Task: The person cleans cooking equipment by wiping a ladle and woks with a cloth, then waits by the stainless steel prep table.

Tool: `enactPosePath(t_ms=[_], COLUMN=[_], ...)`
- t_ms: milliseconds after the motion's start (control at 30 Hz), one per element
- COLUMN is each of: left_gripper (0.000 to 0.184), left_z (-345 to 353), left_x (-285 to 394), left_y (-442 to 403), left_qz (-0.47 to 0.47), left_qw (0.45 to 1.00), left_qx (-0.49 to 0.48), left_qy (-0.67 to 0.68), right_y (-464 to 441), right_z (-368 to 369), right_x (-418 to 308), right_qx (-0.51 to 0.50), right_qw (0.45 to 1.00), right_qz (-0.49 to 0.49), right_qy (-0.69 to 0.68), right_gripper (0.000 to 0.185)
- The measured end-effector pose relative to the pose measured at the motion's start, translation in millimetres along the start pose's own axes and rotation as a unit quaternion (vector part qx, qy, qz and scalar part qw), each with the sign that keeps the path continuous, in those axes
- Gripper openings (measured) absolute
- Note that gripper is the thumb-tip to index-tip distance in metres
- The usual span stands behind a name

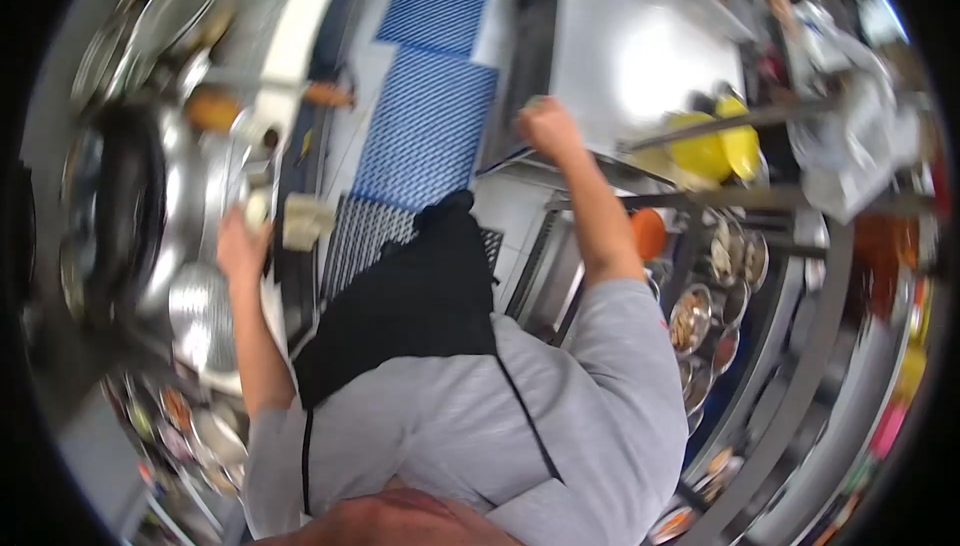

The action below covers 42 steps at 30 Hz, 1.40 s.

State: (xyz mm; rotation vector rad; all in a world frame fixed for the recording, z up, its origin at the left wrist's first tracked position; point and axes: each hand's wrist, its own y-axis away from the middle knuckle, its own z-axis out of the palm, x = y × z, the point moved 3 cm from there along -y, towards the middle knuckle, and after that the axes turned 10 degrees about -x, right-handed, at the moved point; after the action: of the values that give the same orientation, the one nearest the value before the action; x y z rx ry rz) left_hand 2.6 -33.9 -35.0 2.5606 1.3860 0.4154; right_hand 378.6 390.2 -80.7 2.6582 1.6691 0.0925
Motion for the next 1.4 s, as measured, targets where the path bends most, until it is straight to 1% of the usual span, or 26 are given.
enactPosePath(t_ms=[33,67,100,133,167,200,233,267,333,367,400,467,567,667,733,800,833,933,967,1000,1067,1100,1200,1267,1333,1400], left_gripper=[0.075,0.085,0.09,0.091,0.089,0.081,0.072,0.061,0.051,0.044,0.041,0.04,0.033,0.027,0.018,0.015,0.017,0.024,0.025,0.026,0.026,0.025,0.023,0.021,0.02,0.016], left_z=[-3,-22,-28,-36,-35,-32,-38,-42,-48,-43,-40,-12,31,59,60,52,48,34,45,40,25,27,30,31,27,25], left_x=[-3,13,16,25,25,24,41,63,112,140,170,213,224,198,183,174,172,186,181,197,243,259,308,341,382,422], left_y=[-1,2,4,7,3,-3,-5,-11,-24,-31,-36,-49,-67,-105,-121,-130,-133,-136,-144,-143,-129,-132,-150,-173,-194,-214], left_qz=[0.019,-0.026,-0.036,-0.043,-0.006,0.087,0.143,0.187,0.278,0.307,0.349,0.437,0.473,0.367,0.335,0.32,0.3,0.279,0.288,0.312,0.357,0.391,0.463,0.475,0.51,0.58], left_qw=[0.999,0.997,0.996,0.995,0.996,0.988,0.973,0.957,0.934,0.927,0.92,0.896,0.861,0.844,0.844,0.823,0.818,0.763,0.784,0.776,0.758,0.74,0.707,0.703,0.701,0.722], left_qx=[0.002,-0.032,-0.011,0.011,0.053,0.124,0.179,0.219,0.171,0.153,0.081,-0.028,-0.11,-0.23,-0.258,-0.293,-0.31,-0.403,-0.42,-0.426,-0.441,-0.442,-0.412,-0.407,-0.376,-0.316], left_qy=[-0.026,-0.063,-0.082,-0.089,-0.066,-0.004,0.033,0.044,0.143,0.154,0.158,0.078,-0.151,-0.316,-0.33,-0.368,-0.38,-0.421,-0.355,-0.345,-0.323,-0.323,-0.341,-0.34,-0.328,-0.208], right_y=[0,-2,-4,-4,-4,-3,-2,-2,-3,-3,-3,-2,-1,-2,-1,-1,0,1,2,4,9,11,18,25,38,52], right_z=[-9,-4,-5,-2,3,1,-4,-10,-9,-8,-8,-8,-13,-11,-13,-17,-20,-27,-27,-33,-33,-32,-34,-57,-72,-95], right_x=[-5,-2,-3,-1,1,0,-1,-1,-1,-1,-1,0,0,1,2,2,1,-4,-7,-10,-16,-16,-13,-4,7,20], right_qx=[0.046,0.053,0.054,0.069,0.069,0.069,0.071,0.068,0.049,0.037,0.039,0.026,0.02,0.062,0.054,0.073,0.047,0.064,0.045,0.034,0.056,0.058,0.07,0.086,0.086,0.107], right_qw=[0.999,0.998,0.998,0.997,0.997,0.996,0.994,0.995,0.994,0.994,0.994,0.993,0.991,0.985,0.983,0.975,0.971,0.913,0.899,0.884,0.867,0.845,0.762,0.692,0.68,0.707], right_qz=[-0.014,-0.023,-0.027,-0.034,-0.03,-0.019,-0.017,-0.018,-0.027,-0.025,-0.027,-0.018,-0.008,-0.014,-0.006,-0.001,0.008,0.079,0.095,0.12,0.143,0.165,0.242,0.306,0.365,0.396], right_qy=[-0.017,-0.02,-0.02,-0.018,-0.034,-0.045,-0.076,-0.072,-0.09,-0.097,-0.096,-0.115,-0.13,-0.158,-0.175,-0.21,-0.235,-0.395,-0.425,-0.451,-0.474,-0.506,-0.597,-0.648,-0.63,-0.576], right_gripper=[0.023,0.024,0.026,0.026,0.026,0.026,0.027,0.029,0.031,0.031,0.031,0.03,0.029,0.027,0.025,0.024,0.022,0.021,0.021,0.019,0.019,0.018,0.02,0.024,0.025,0.024])
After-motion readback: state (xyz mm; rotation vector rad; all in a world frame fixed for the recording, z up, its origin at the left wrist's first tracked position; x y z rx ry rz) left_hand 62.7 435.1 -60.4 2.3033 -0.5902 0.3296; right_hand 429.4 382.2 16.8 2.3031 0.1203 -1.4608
